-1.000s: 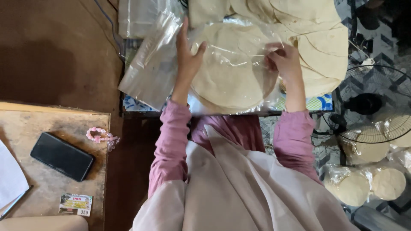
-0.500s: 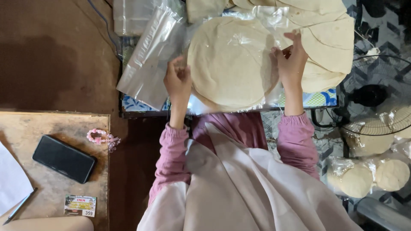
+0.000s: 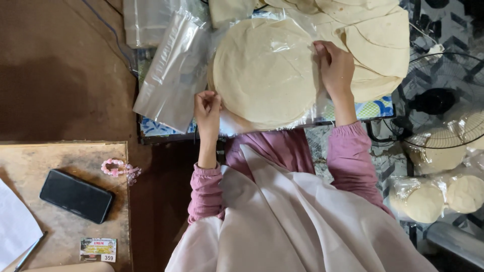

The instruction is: The person sorts and stacks flatbreads, placing them into a clear plastic bag by hand.

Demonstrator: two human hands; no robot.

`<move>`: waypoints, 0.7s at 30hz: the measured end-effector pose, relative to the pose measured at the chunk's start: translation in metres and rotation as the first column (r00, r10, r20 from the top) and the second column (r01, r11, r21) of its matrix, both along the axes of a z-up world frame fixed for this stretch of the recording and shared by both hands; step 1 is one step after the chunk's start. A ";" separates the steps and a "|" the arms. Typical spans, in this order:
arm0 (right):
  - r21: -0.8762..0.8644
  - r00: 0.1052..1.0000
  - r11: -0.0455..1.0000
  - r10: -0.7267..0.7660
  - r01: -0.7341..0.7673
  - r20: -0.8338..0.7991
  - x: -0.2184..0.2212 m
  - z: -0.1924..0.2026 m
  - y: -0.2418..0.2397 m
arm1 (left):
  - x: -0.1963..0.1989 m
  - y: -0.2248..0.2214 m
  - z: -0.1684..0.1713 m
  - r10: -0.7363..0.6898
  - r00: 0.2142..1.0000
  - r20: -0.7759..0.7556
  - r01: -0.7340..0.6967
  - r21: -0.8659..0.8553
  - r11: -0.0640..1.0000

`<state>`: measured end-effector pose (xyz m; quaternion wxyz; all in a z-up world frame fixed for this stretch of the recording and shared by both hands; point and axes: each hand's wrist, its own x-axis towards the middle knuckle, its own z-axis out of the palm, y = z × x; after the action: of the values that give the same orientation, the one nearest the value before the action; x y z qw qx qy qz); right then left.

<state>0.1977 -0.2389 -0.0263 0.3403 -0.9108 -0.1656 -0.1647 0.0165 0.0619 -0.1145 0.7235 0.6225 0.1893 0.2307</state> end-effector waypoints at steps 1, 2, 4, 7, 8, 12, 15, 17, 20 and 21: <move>-0.001 1.000 1.000 -0.005 0.005 0.000 0.005 -0.008 -0.006 | -0.003 0.001 -0.003 -0.005 1.000 0.000 0.005 -0.001 1.000; -0.063 0.993 0.996 -0.061 0.068 0.105 0.013 -0.015 -0.012 | -0.002 0.002 -0.006 -0.017 1.000 0.014 0.017 -0.027 0.999; -0.118 0.970 0.983 -0.113 0.141 0.215 0.039 -0.041 -0.041 | -0.001 0.003 -0.009 -0.033 0.999 0.031 0.035 -0.053 0.998; -0.301 0.859 0.872 -0.220 0.385 0.462 0.075 -0.081 -0.099 | -0.007 0.008 -0.008 -0.057 0.998 -0.001 0.057 -0.046 0.997; -0.323 0.881 0.876 -0.202 0.358 0.428 0.080 -0.080 -0.115 | -0.009 0.009 -0.007 -0.072 0.997 -0.010 0.072 -0.053 0.996; -0.295 0.971 0.941 -0.102 0.165 0.218 0.102 -0.070 -0.153 | -0.017 0.005 0.008 -0.100 0.995 -0.023 0.098 -0.073 0.993; -0.335 0.983 0.940 0.001 0.061 0.181 0.108 -0.063 -0.176 | -0.022 0.003 0.003 -0.092 0.996 -0.011 0.091 -0.028 0.995; -0.334 0.979 0.942 0.042 0.027 0.197 0.104 -0.044 -0.167 | -0.022 0.002 0.006 -0.084 0.996 -0.012 0.084 -0.002 0.997; -0.315 0.975 0.949 0.069 0.002 0.212 0.099 -0.037 -0.160 | -0.030 -0.007 0.024 -0.059 0.998 -0.029 0.060 0.055 0.997; -0.292 0.974 0.956 0.052 0.014 0.218 0.098 -0.038 -0.157 | -0.033 -0.009 0.033 -0.043 0.998 -0.038 0.046 0.091 0.995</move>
<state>0.2954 -0.3962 -0.0644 0.1829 -0.9250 -0.2341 -0.2367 -0.0170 0.0532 -0.0810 0.6954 0.6633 0.1777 0.2117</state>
